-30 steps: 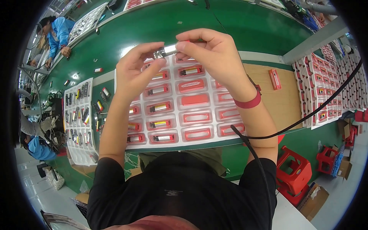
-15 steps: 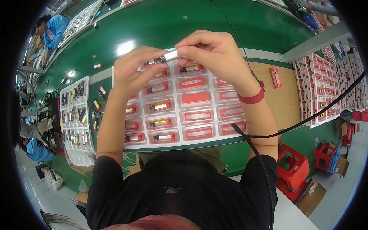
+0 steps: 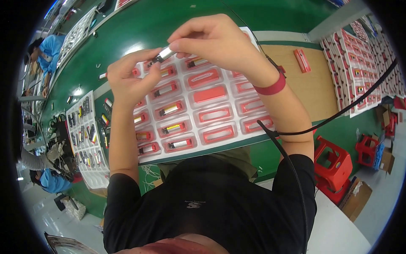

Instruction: The person assembles small electronic pod components and lithium batteries into plastic housings by hand, then places the completed assemblies into plastic sorting trays.

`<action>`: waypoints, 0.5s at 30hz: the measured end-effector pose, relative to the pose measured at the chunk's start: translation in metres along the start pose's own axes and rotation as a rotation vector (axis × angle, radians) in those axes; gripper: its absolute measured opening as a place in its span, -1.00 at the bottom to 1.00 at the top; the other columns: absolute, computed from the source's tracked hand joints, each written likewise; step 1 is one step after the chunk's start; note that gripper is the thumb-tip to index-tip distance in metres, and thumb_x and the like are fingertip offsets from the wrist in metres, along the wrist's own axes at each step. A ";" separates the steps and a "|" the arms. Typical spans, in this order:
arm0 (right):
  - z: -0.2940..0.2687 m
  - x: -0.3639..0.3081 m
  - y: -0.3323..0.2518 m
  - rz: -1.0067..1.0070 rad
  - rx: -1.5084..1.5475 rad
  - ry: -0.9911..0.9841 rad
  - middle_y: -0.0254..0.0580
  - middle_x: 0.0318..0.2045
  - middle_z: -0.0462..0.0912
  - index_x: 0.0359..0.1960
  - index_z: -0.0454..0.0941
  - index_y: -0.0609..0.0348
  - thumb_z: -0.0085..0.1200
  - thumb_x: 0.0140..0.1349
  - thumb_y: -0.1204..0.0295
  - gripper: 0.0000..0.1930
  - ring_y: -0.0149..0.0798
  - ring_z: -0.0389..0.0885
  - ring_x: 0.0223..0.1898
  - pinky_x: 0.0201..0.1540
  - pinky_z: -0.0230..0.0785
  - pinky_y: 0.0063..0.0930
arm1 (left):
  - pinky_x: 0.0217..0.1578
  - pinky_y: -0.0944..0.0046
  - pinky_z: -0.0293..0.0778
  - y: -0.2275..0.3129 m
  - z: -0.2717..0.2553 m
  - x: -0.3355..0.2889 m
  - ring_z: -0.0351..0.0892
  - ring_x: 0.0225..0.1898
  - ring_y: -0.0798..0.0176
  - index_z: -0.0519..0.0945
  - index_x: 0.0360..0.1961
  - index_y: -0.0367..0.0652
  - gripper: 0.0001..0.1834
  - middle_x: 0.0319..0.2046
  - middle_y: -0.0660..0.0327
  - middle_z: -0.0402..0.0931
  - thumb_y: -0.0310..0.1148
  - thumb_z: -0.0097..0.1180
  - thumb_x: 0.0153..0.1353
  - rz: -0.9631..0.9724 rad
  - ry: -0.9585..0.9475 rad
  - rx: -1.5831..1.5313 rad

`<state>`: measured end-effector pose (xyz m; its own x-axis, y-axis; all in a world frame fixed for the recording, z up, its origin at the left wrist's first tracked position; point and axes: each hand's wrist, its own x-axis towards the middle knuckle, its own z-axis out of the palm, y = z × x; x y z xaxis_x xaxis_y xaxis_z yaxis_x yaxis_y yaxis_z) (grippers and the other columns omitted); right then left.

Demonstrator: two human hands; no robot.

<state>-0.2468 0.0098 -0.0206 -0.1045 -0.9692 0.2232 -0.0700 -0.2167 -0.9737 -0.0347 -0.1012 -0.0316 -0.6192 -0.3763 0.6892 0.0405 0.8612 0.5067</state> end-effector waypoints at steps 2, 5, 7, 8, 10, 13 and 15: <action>-0.003 0.000 0.000 0.027 -0.055 0.002 -0.23 -0.32 0.77 -0.17 0.74 0.33 0.31 0.30 0.46 -0.83 -0.45 0.73 -0.28 -0.21 0.61 -0.58 | -0.27 0.32 0.65 -0.003 0.003 0.000 0.79 -0.35 0.24 0.79 -0.30 -0.25 -0.78 -0.38 0.14 0.78 -0.53 0.33 -0.05 -0.016 0.011 0.002; -0.012 0.004 0.010 0.023 -0.086 -0.100 -0.24 -0.32 0.77 -0.16 0.74 0.31 0.30 0.30 0.47 -0.83 -0.45 0.73 -0.31 -0.21 0.60 -0.58 | -0.18 0.32 0.64 -0.009 0.007 -0.002 0.80 -0.25 0.21 0.78 -0.20 -0.24 -0.70 -0.29 0.10 0.78 -0.47 0.38 -0.04 -0.055 -0.081 0.010; -0.021 0.005 0.001 0.068 -0.169 -0.069 -0.24 -0.30 0.76 -0.15 0.73 0.29 0.28 0.29 0.48 -0.83 -0.45 0.74 -0.26 -0.17 0.59 -0.58 | -0.14 0.28 0.62 -0.003 0.016 -0.001 0.75 -0.11 0.19 0.72 -0.09 -0.23 -0.60 -0.16 0.11 0.75 -0.36 0.42 0.01 -0.306 -0.133 -0.137; -0.024 0.005 -0.010 0.068 -0.168 -0.070 -0.24 -0.30 0.76 -0.15 0.73 0.29 0.28 0.29 0.48 -0.83 -0.45 0.74 -0.26 -0.17 0.59 -0.58 | -0.14 0.28 0.62 0.000 0.020 -0.002 0.75 -0.11 0.19 0.72 -0.09 -0.23 -0.60 -0.16 0.11 0.75 -0.36 0.42 0.01 -0.307 -0.133 -0.136; -0.029 0.002 -0.033 0.185 -0.245 0.143 -0.30 -0.42 0.67 -0.25 0.68 0.34 0.24 0.31 0.50 -0.88 -0.56 0.56 -0.42 -0.40 0.39 -0.65 | -0.12 0.19 0.59 0.006 0.028 -0.008 0.67 -0.02 0.21 0.66 -0.03 -0.23 -0.57 -0.10 0.12 0.67 -0.27 0.41 0.09 -0.431 -0.428 0.010; -0.043 0.000 -0.023 0.074 -0.171 0.139 -0.35 -0.40 0.68 -0.21 0.67 0.34 0.21 0.33 0.55 -0.91 -0.58 0.55 -0.42 -0.39 0.39 -0.69 | 0.00 0.10 0.52 0.004 0.045 -0.026 0.60 -0.05 0.06 0.66 -0.07 -0.24 -0.68 -0.06 0.08 0.62 -0.34 0.33 0.18 -0.232 -0.585 0.061; -0.042 0.000 -0.023 0.073 -0.102 0.111 -0.33 -0.38 0.69 -0.19 0.67 0.34 0.21 0.33 0.56 -0.90 -0.57 0.57 -0.41 -0.37 0.41 -0.68 | 0.02 -0.01 0.52 -0.003 0.052 -0.034 0.59 -0.04 -0.13 0.64 -0.07 -0.27 -0.73 -0.09 -0.04 0.62 -0.41 0.24 0.22 -0.035 -0.581 0.158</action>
<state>-0.2867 0.0194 0.0037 -0.2213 -0.9618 0.1611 -0.1578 -0.1277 -0.9792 -0.0547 -0.0728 -0.0831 -0.9469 -0.1953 0.2556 -0.0767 0.9087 0.4103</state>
